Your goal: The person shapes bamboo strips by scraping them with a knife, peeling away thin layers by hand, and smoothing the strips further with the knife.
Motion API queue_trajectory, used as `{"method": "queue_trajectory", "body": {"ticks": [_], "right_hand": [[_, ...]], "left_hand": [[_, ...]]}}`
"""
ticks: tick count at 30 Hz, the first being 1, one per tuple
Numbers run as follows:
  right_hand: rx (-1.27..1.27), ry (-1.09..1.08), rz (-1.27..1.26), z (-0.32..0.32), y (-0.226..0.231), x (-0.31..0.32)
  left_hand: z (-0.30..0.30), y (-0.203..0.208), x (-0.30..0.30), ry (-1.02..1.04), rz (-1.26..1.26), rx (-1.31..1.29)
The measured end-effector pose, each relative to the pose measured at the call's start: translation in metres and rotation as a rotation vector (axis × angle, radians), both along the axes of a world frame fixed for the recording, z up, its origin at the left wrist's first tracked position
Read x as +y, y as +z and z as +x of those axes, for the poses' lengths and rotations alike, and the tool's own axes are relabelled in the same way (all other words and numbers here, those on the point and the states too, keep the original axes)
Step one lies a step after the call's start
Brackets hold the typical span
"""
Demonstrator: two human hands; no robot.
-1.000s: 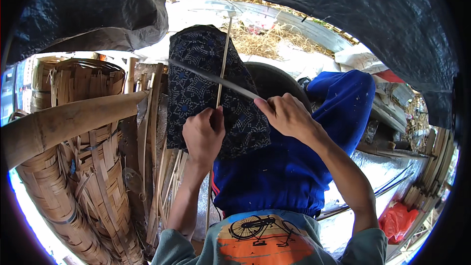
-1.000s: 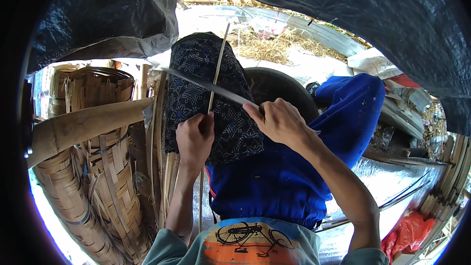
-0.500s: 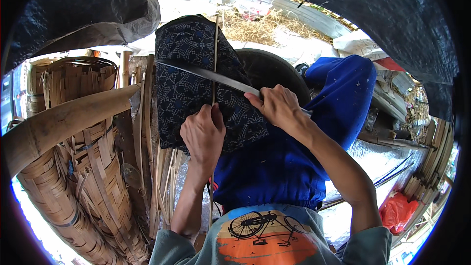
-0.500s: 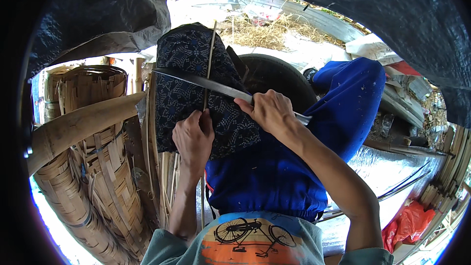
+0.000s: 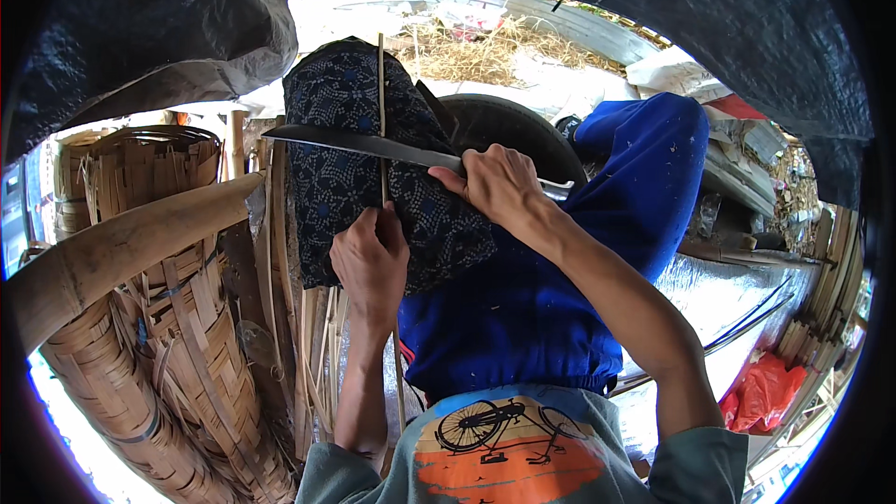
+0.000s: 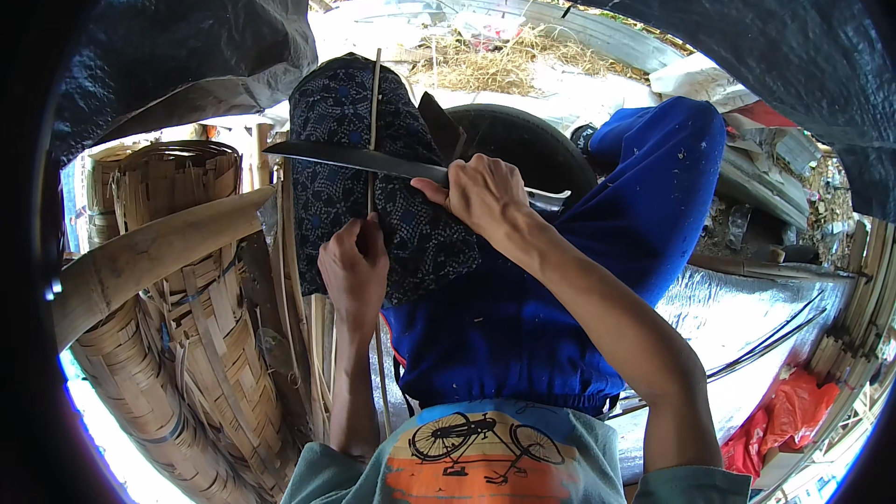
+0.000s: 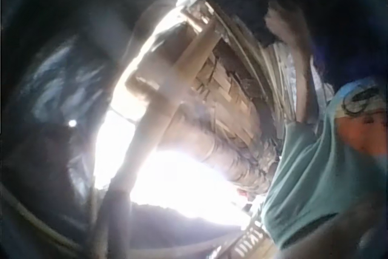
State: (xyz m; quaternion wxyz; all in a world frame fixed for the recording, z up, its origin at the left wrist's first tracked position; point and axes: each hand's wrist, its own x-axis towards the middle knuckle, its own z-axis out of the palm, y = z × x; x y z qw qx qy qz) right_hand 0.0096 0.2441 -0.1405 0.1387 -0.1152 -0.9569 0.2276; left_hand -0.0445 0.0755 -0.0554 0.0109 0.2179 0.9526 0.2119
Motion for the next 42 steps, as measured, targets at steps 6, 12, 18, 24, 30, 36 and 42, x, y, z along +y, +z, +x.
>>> {"method": "queue_trajectory", "body": {"ticks": [6,12,18,24,30,36,42], "right_hand": [[-0.202,0.052,-0.148,-0.002,0.016,0.009],[-0.217,0.029,-0.176,-0.017,0.030,0.008],[-0.251,0.052,-0.138,-0.047,0.044,0.016],[-0.289,0.073,-0.196,-0.049,0.042,0.009],[-0.185,0.014,-0.147,-0.042,0.031,-0.001],[-0.070,-0.015,-0.103,-0.034,0.017,-0.008],[-0.155,-0.033,-0.142,-0.038,0.016,-0.013]], "left_hand": [[-0.014,0.001,-0.001,-0.054,0.099,-0.061],[-0.026,-0.003,-0.002,-0.043,-0.021,0.038],[-0.047,-0.001,0.002,-0.100,-0.113,0.207],[-0.046,0.003,0.001,0.003,-0.092,0.112],[-0.033,0.003,-0.007,0.034,-0.233,0.053],[-0.019,0.000,-0.006,0.065,-0.095,-0.022],[-0.013,0.000,-0.008,0.127,-0.005,-0.097]]}}
